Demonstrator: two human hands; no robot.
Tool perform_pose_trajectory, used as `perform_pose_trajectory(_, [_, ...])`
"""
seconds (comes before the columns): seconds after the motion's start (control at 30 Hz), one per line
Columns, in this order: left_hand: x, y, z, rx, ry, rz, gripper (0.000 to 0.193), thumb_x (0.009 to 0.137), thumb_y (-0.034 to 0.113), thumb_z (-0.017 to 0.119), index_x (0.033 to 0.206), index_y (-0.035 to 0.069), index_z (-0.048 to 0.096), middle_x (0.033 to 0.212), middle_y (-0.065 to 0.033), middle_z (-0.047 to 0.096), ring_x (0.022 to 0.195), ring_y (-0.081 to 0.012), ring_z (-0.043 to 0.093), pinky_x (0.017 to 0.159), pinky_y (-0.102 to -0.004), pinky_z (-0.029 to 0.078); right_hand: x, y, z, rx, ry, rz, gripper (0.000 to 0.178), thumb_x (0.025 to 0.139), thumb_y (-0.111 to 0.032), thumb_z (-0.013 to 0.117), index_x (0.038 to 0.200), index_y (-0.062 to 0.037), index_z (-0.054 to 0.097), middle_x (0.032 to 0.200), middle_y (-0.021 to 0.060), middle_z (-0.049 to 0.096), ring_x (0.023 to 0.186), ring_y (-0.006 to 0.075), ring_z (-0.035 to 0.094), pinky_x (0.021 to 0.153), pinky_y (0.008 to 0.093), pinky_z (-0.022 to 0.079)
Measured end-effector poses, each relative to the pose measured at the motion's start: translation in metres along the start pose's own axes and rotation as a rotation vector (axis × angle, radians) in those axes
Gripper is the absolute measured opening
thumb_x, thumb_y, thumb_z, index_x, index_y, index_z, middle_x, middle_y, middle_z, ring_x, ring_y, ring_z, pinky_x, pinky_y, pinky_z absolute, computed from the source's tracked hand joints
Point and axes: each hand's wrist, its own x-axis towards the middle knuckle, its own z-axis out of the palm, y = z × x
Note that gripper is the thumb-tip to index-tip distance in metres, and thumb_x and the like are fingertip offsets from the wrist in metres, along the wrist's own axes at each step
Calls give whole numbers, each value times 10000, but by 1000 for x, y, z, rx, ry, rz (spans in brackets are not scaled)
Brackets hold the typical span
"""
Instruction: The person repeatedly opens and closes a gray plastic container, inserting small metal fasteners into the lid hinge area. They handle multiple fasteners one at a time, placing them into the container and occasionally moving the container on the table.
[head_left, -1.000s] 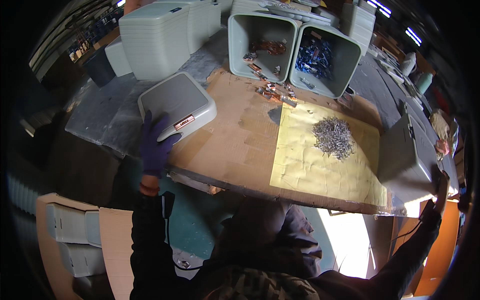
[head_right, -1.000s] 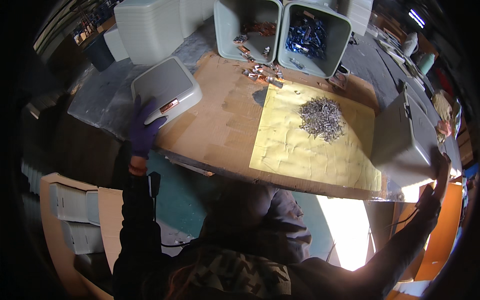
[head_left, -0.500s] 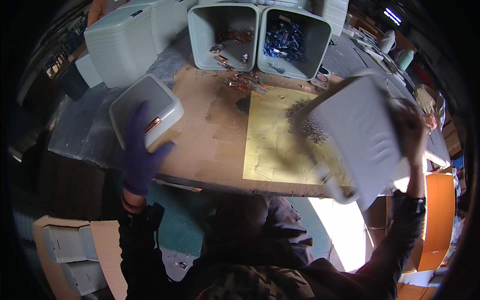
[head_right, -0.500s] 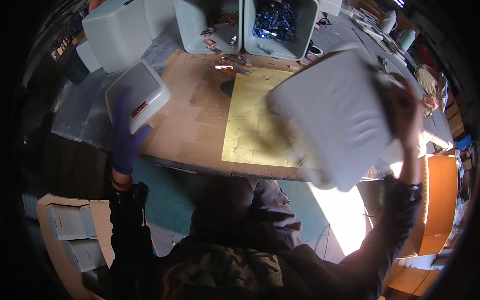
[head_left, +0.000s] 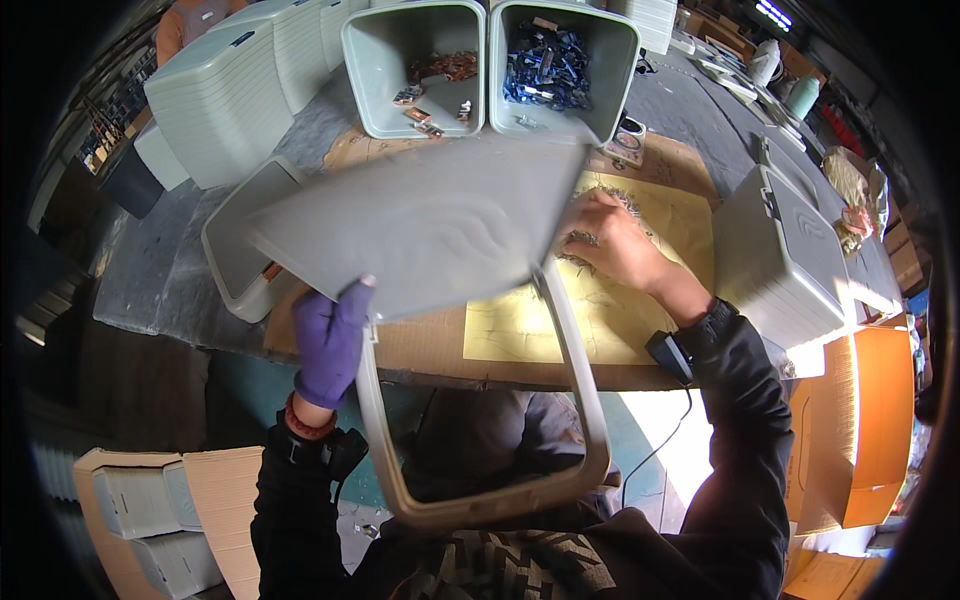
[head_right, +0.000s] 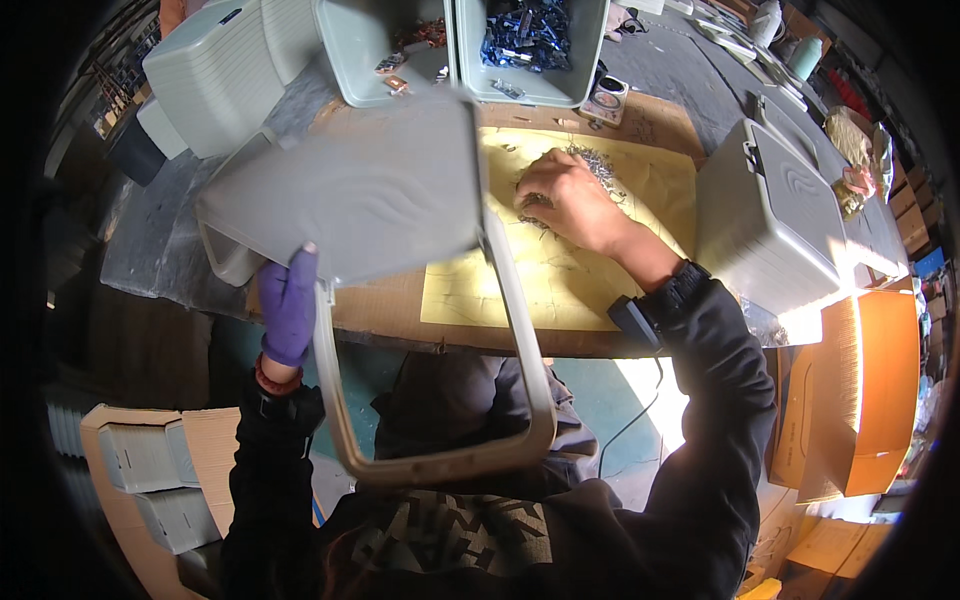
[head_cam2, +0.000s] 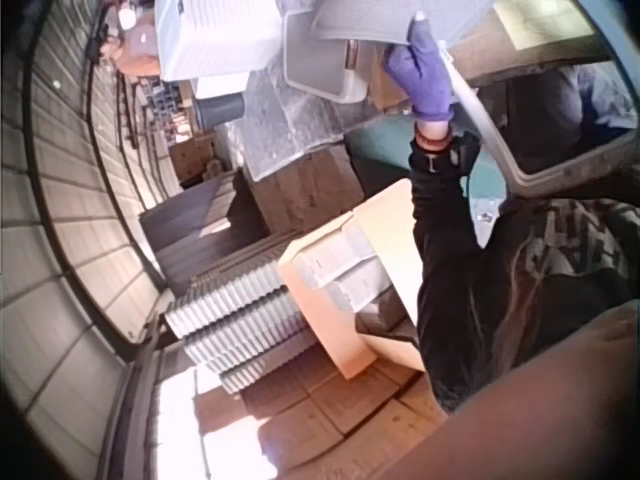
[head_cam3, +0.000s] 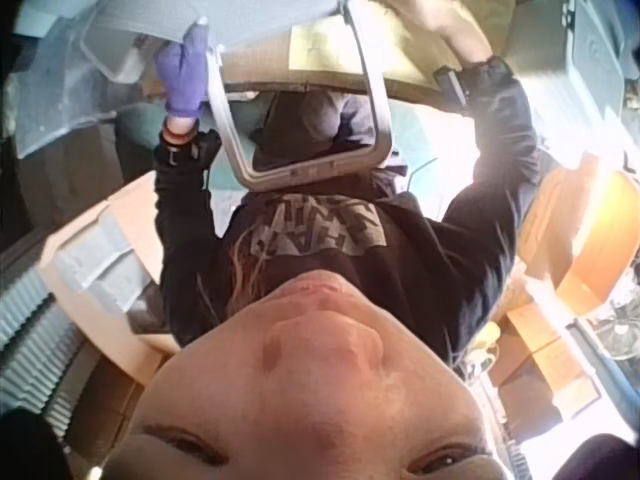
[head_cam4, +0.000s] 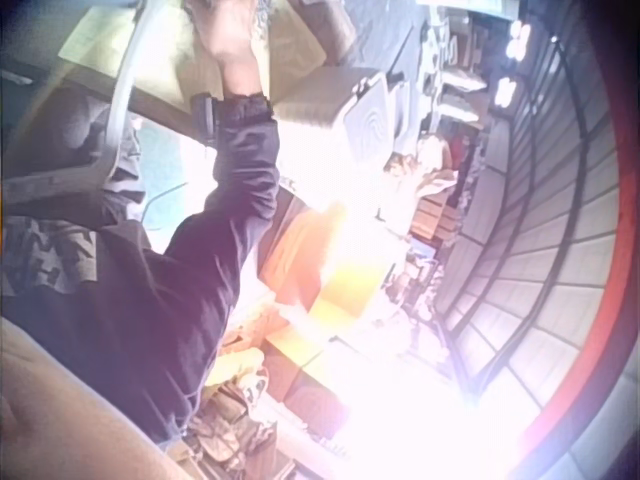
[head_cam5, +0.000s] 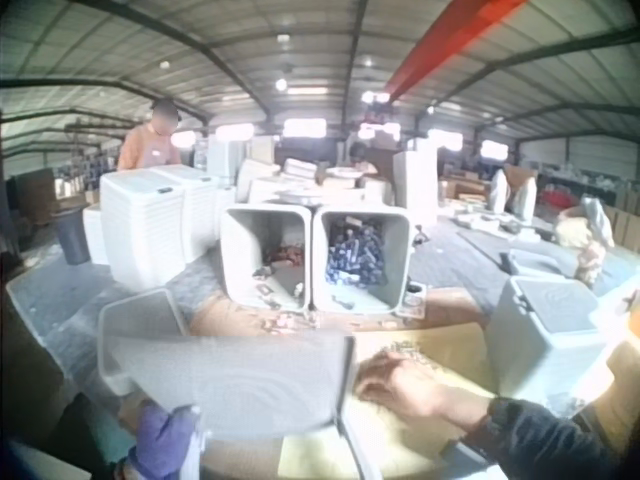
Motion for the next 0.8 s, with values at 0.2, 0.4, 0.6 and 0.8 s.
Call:
perform_pose_trajectory(0.2, [18,-23,14,122,234,202,246,1009,146,627,1135,-63,656,979,-153,646,867,-227,612,780,-358,469,7,15,9,-11,-136,-148,104,802,-100,756,870,-80,681,949,42,668,1019,265,601,1003,398,445])
perform_pose_trajectory(0.4, [9,-40,29,188,212,261,225,1003,129,638,1117,-63,664,1025,-169,639,915,-246,632,804,-349,482,6,7,-5,-16,-110,-155,120,772,-72,743,857,-53,660,943,86,664,1033,323,624,924,424,521])
perform_pose_trajectory(0.6, [0,-38,41,24,94,156,234,926,125,755,1119,1,707,1039,-116,667,894,-200,659,772,-325,512,40,-45,-7,648,-19,402,154,856,-2,755,1007,25,742,899,74,760,715,103,672,672,263,544])
perform_pose_trajectory(0.8, [0,-33,30,-285,75,1,312,915,87,722,1190,-42,653,1139,-97,669,979,-167,634,855,-304,511,70,-122,81,1320,-230,500,120,841,78,737,948,35,703,843,92,732,722,117,686,645,242,570])
